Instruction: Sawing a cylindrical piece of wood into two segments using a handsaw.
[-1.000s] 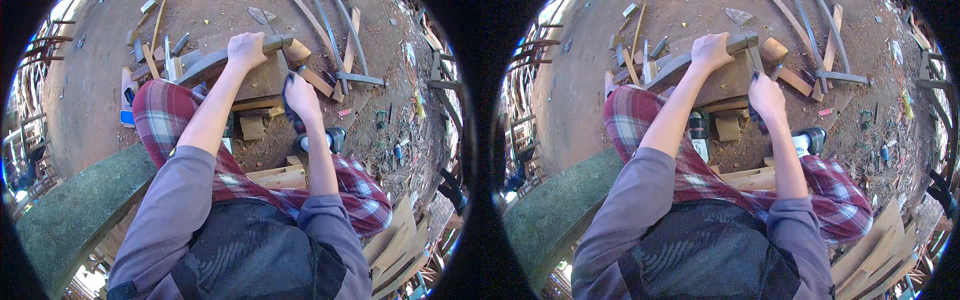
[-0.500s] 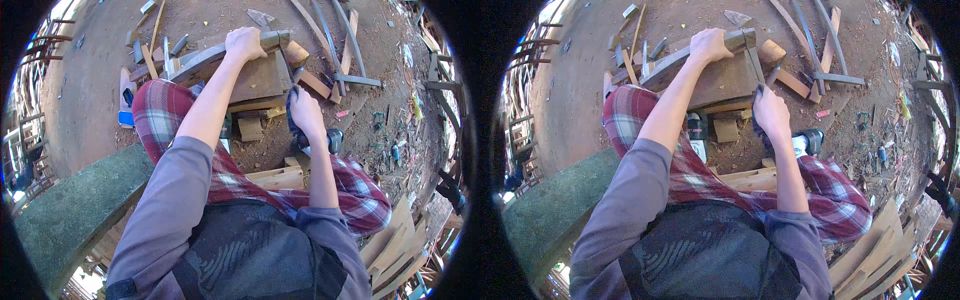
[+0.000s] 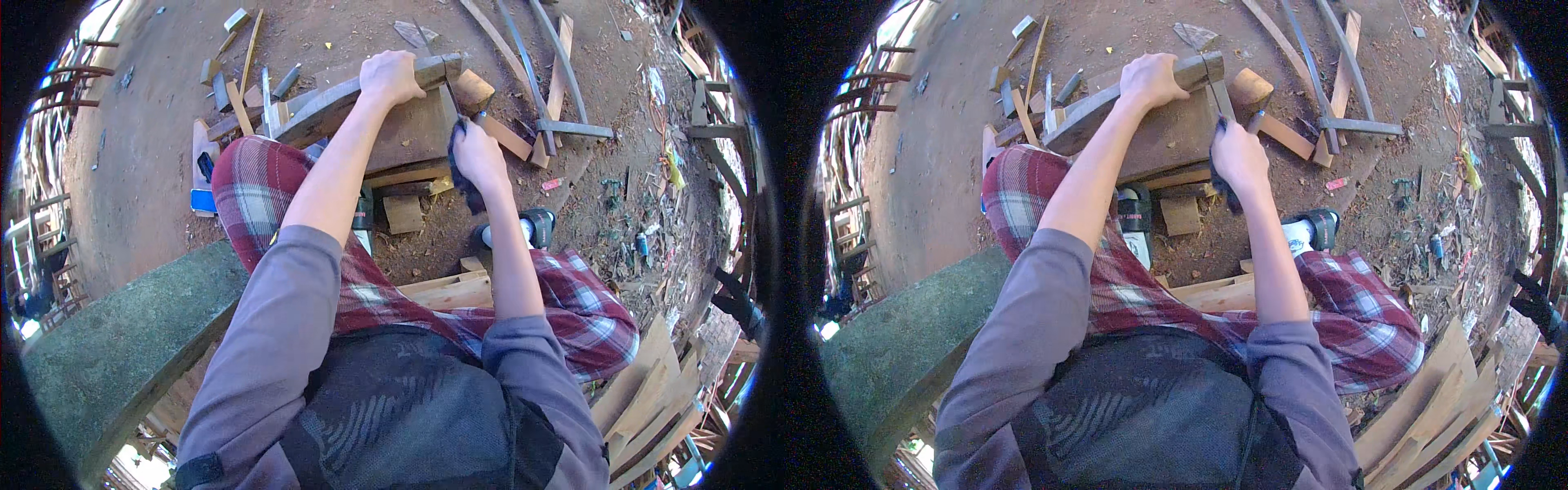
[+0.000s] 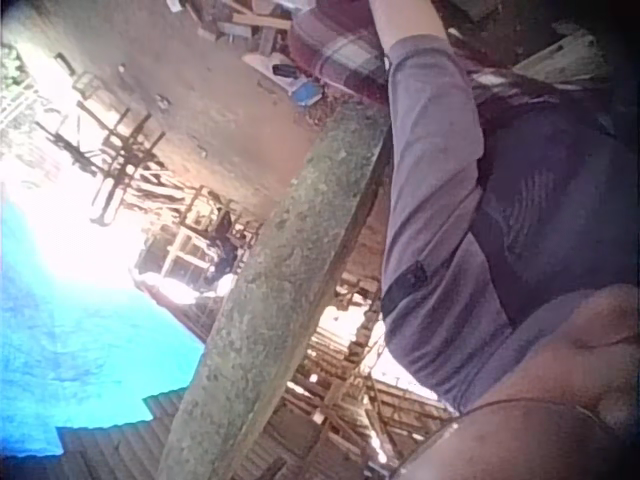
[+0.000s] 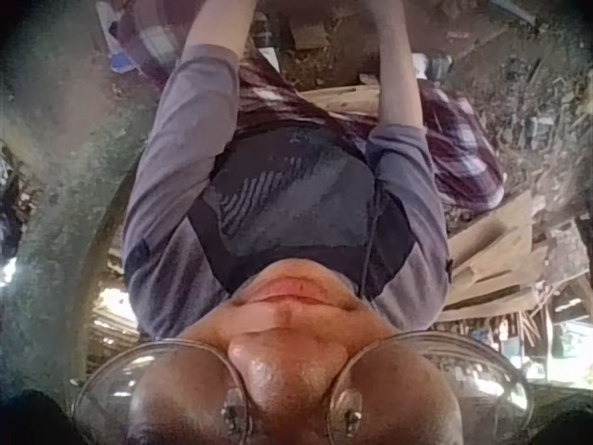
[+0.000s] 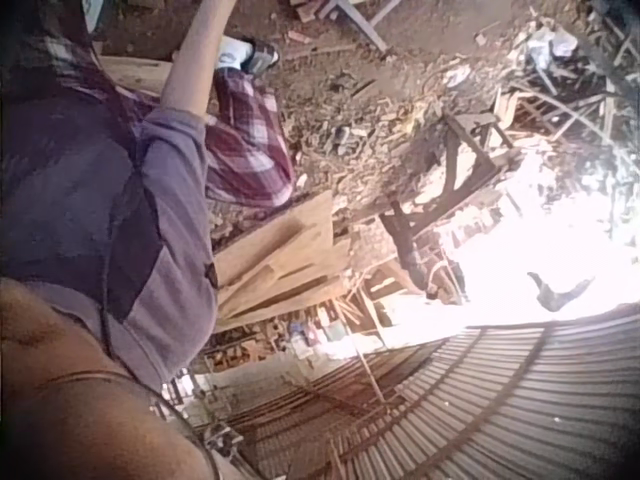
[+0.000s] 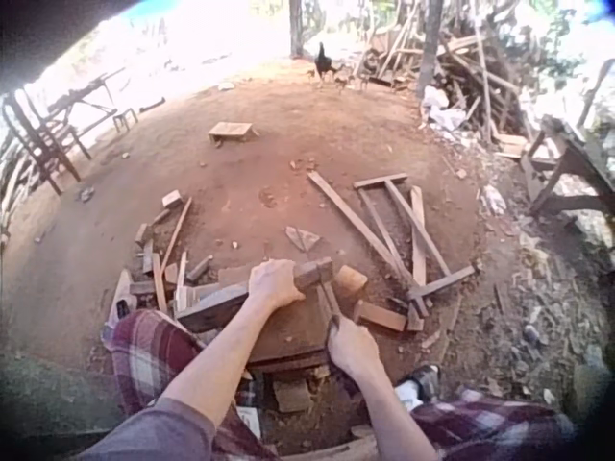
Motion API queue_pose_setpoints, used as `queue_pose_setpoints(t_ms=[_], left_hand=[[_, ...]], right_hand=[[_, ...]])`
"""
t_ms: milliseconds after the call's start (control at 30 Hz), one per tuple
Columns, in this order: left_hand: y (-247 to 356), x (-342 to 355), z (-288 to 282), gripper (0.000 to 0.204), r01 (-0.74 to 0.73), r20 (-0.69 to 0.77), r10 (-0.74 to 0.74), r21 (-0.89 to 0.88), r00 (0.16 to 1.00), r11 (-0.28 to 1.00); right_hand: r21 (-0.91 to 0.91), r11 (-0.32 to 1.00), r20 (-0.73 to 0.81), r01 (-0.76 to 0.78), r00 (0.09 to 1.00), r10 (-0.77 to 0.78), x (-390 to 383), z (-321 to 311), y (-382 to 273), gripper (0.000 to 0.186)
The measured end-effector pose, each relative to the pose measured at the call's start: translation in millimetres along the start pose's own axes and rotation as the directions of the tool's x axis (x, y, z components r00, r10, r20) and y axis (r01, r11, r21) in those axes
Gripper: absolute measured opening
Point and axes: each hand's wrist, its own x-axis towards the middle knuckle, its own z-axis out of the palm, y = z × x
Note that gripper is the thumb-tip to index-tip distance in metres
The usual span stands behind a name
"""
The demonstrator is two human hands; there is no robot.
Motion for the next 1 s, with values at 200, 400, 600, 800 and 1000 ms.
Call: queue_pose_setpoints(t_ms=[200,400,600,800,1000], left_hand=[[-10,15,-10,0.060,-0.013,0.087,0.012,0.012,0.996,1.000],[0,2,-2,0.064,-0.063,0.006,0.062,0.030,0.998,0.998],[3,0,-4,0.064,-0.003,0.014,0.002,0.036,1.000,0.999],[-14,15,-6,0.061,-0.021,0.092,0.020,0.019,0.996,1.000],[-5,7,-2,0.059,-0.109,0.017,0.108,0.035,0.994,0.993]], right_hand=[[-0.031,0.999,0.036,-0.021,0.999,0.022,-31,-10,10,0.040],[0.001,1.000,0.007,0.005,1.000,-0.005,34,1,-1,0.040],[-0.018,1.000,0.031,0.005,1.000,-0.004,36,0,-6,0.038],[-0.034,0.998,0.038,0.049,0.998,-0.048,-33,-15,19,0.037],[-0.023,0.999,0.009,0.043,0.999,-0.043,-1,-6,17,0.038]])
